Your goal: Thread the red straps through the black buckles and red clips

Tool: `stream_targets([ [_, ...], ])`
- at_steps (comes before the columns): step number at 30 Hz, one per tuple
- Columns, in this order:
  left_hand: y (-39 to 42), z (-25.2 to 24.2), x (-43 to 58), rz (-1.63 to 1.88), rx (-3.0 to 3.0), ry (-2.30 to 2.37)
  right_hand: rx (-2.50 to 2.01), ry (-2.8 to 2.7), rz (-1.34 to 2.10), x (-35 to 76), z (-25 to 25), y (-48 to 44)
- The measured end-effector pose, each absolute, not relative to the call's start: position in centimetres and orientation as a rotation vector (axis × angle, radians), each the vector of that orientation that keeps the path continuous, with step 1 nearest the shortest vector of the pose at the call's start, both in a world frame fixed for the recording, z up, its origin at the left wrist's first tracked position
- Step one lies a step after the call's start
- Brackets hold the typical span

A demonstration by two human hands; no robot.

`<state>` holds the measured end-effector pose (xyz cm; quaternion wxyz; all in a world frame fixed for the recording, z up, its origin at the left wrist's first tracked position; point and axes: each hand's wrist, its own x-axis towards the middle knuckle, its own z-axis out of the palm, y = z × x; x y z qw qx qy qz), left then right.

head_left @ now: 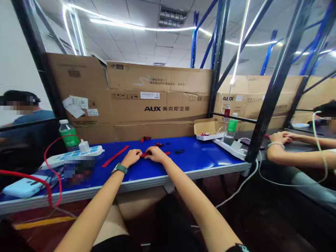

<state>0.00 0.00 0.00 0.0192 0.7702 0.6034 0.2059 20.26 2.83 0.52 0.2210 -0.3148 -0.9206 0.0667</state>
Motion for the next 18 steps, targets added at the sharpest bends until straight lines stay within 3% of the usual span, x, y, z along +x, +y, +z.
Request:
stream_targets([
  [9,-1.6,0.2,1.0,0.885,2.014,2.595,-1.866,-1.69,-0.272,22.4,1.1,1.2],
  [12,-1.8,0.3,1.4,0.976,2.334,2.276,-1.988,-1.668,-0.168,22.7,0.7,1.5],
  [15,-1.7,0.3,1.8,0.817,2.693,1.75,-1.942,-1.725,-0.102,22.6,0.6,1.7],
  [18,-1.8,0.4,2.1,0.759,2.745,1.68,-1.802,-1.818,-0.087,22.7,1.1,1.6],
])
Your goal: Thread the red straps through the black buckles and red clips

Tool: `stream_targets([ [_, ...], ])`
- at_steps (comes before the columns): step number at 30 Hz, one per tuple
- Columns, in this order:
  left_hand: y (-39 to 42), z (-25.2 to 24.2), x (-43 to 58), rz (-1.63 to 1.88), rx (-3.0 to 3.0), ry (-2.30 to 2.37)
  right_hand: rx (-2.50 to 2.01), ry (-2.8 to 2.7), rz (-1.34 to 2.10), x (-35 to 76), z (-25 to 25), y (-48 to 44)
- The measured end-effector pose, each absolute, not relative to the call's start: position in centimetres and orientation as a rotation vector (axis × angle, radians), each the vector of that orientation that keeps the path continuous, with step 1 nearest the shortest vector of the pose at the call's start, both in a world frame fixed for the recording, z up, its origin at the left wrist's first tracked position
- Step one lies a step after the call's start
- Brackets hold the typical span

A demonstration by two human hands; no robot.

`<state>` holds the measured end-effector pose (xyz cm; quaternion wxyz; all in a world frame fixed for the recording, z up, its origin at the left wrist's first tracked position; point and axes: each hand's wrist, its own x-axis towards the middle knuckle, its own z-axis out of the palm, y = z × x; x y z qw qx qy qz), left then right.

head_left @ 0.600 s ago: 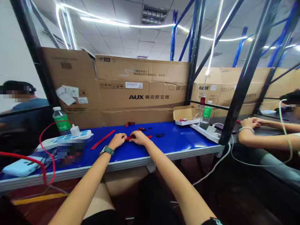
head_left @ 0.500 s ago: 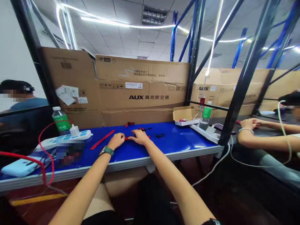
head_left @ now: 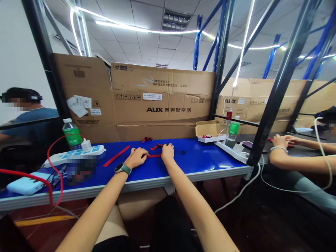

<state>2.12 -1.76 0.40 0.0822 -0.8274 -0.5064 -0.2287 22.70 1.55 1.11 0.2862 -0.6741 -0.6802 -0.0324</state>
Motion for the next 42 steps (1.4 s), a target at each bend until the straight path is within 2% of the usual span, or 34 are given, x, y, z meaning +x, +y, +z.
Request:
stream_targets([
  [5,-2.6,1.2,2.4,-0.796,-2.301,-1.515,-1.642,-1.837,-0.109,23.6,2.1,1.7],
  [11,-2.7,1.5,2.8,-0.824,-2.795,-1.176,-1.778,-1.996,0.096,24.3,1.5,2.2],
  [20,-1.2,0.5,1.8,-1.078,-2.767,-1.393,-1.271,-2.437,0.06,23.3,-0.2,4.1],
  [24,-1.1,0.4,1.5,-1.162,-2.73,-1.474,-1.158,-2.299,0.208,23.0,-0.3,5.1],
  [31,-0.8,0.4,1.5,-1.177,-2.732,-1.472,-0.793,-1.635,0.908,22.3,0.9,5.2],
  [33,-0.7,0.4,1.4,-1.17,-2.737,-1.458,-0.703,-1.592,0.931,22.2,1.2,4.8],
  [38,-0.6,0.3,1.4,-1.147,-2.762,-1.443,-0.787,-1.721,0.714,22.4,1.6,3.9],
  [42,-0.7,0.3,1.5,-1.139,-2.753,-1.465,-0.801,-1.771,0.745,22.2,1.5,4.0],
])
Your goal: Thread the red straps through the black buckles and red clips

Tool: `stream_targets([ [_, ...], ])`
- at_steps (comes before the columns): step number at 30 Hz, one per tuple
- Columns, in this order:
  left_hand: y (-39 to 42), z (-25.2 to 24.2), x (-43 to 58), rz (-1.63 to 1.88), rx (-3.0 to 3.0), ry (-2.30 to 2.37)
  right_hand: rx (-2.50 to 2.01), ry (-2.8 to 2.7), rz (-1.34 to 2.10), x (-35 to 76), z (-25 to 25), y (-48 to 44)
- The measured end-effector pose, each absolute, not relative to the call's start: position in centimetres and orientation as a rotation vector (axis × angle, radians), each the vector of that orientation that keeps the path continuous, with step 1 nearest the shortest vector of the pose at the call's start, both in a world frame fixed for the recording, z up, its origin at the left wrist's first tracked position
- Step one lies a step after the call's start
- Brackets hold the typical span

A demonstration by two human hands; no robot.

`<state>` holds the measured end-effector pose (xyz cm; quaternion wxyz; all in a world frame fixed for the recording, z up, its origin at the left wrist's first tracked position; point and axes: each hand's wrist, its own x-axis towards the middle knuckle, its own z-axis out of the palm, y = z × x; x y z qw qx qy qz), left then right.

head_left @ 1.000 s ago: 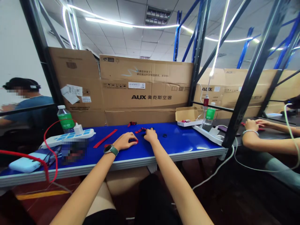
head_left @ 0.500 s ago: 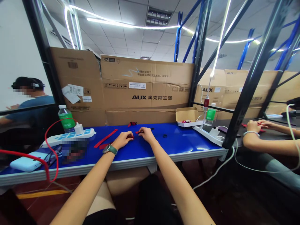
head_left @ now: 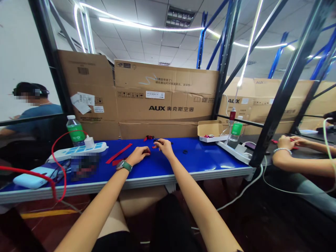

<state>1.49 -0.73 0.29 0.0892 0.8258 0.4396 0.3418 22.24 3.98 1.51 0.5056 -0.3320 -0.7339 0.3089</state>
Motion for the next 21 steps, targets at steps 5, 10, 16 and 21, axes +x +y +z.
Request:
stream_targets([
  [5,-0.8,0.4,1.5,1.03,2.451,1.307,-0.693,-1.717,0.981,21.6,1.0,4.4],
  [10,-0.7,0.3,1.4,1.016,2.45,1.302,-0.662,-1.666,1.1,21.2,0.9,4.4],
  [16,-0.9,0.5,1.5,1.031,2.43,1.305,-0.701,-1.638,0.93,21.9,1.2,4.0],
  [21,-1.0,0.6,1.5,1.029,2.431,1.329,-0.757,-1.675,0.721,22.3,1.4,3.8],
])
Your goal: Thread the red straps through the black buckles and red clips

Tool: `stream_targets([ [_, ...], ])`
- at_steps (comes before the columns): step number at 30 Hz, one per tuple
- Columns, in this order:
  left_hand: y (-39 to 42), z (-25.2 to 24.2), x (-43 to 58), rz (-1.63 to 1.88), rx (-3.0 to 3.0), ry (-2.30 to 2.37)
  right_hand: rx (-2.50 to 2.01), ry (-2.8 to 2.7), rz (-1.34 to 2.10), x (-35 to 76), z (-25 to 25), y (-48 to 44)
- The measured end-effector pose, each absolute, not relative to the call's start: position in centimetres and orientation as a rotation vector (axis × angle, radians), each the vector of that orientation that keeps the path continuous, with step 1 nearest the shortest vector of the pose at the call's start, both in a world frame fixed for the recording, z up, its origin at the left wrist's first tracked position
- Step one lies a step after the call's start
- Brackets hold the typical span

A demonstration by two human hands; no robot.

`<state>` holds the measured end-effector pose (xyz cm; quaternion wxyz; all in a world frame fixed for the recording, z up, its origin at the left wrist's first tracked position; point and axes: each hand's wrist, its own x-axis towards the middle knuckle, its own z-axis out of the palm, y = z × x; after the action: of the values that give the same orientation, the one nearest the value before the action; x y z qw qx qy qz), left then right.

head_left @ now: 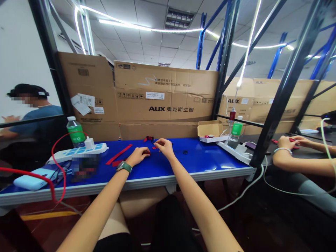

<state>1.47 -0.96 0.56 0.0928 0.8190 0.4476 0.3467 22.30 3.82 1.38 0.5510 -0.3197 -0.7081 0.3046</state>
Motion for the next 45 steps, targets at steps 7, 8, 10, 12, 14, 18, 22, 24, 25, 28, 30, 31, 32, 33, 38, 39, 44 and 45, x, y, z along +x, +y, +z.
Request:
stream_targets([
  [7,-0.2,0.1,1.1,1.056,2.442,1.307,-0.753,-1.611,0.853,21.9,1.4,4.0],
  [8,-0.1,0.0,1.1,1.06,2.435,1.305,-0.731,-1.613,0.9,21.8,1.5,4.0],
  [10,0.0,-0.1,1.1,1.068,2.411,1.305,-0.708,-1.645,0.958,21.8,1.5,3.9],
  [12,0.0,-0.1,1.1,1.075,2.389,1.308,-0.706,-1.712,0.99,21.8,1.5,3.8],
  [14,0.0,0.0,1.2,1.092,2.373,1.314,-0.702,-1.798,1.014,21.7,1.4,3.7],
  [18,-0.3,0.2,1.4,1.17,2.276,1.255,-0.691,-1.847,1.047,21.5,1.1,3.8],
  [22,-0.2,0.2,1.4,1.202,2.127,1.167,-0.639,-1.771,1.167,21.4,0.8,4.0],
  [24,-0.1,0.2,1.4,1.185,2.117,1.132,-0.619,-1.744,1.237,21.4,0.8,4.0],
  [25,-0.1,0.1,1.4,1.18,2.117,1.114,-0.612,-1.735,1.266,21.4,0.7,3.9],
  [28,0.0,0.0,1.5,1.182,2.091,1.105,-0.597,-1.716,1.324,21.6,0.5,3.8],
  [30,-0.2,-0.1,1.6,1.17,2.064,1.119,-0.621,-1.712,1.337,21.6,0.3,3.8],
  [31,-0.3,-0.1,1.7,1.151,2.056,1.12,-0.648,-1.722,1.33,21.6,0.2,3.8],
  [32,-0.4,-0.1,1.8,1.131,2.052,1.119,-0.681,-1.743,1.306,21.5,0.2,3.9],
  [33,-0.5,-0.1,1.9,1.114,2.047,1.123,-0.713,-1.771,1.264,21.5,0.2,3.9],
  [38,-1.0,0.1,2.1,1.18,1.99,1.266,-0.796,-1.871,1.054,21.3,0.5,4.0],
  [39,-1.0,0.1,2.1,1.194,1.996,1.292,-0.817,-1.87,1.081,21.2,0.5,4.0],
  [44,-1.0,0.2,2.0,1.144,2.166,1.306,-0.908,-1.838,1.202,21.0,0.1,4.2],
  [45,-1.0,0.2,2.0,1.139,2.231,1.285,-0.926,-1.835,1.199,20.9,0.0,4.2],
])
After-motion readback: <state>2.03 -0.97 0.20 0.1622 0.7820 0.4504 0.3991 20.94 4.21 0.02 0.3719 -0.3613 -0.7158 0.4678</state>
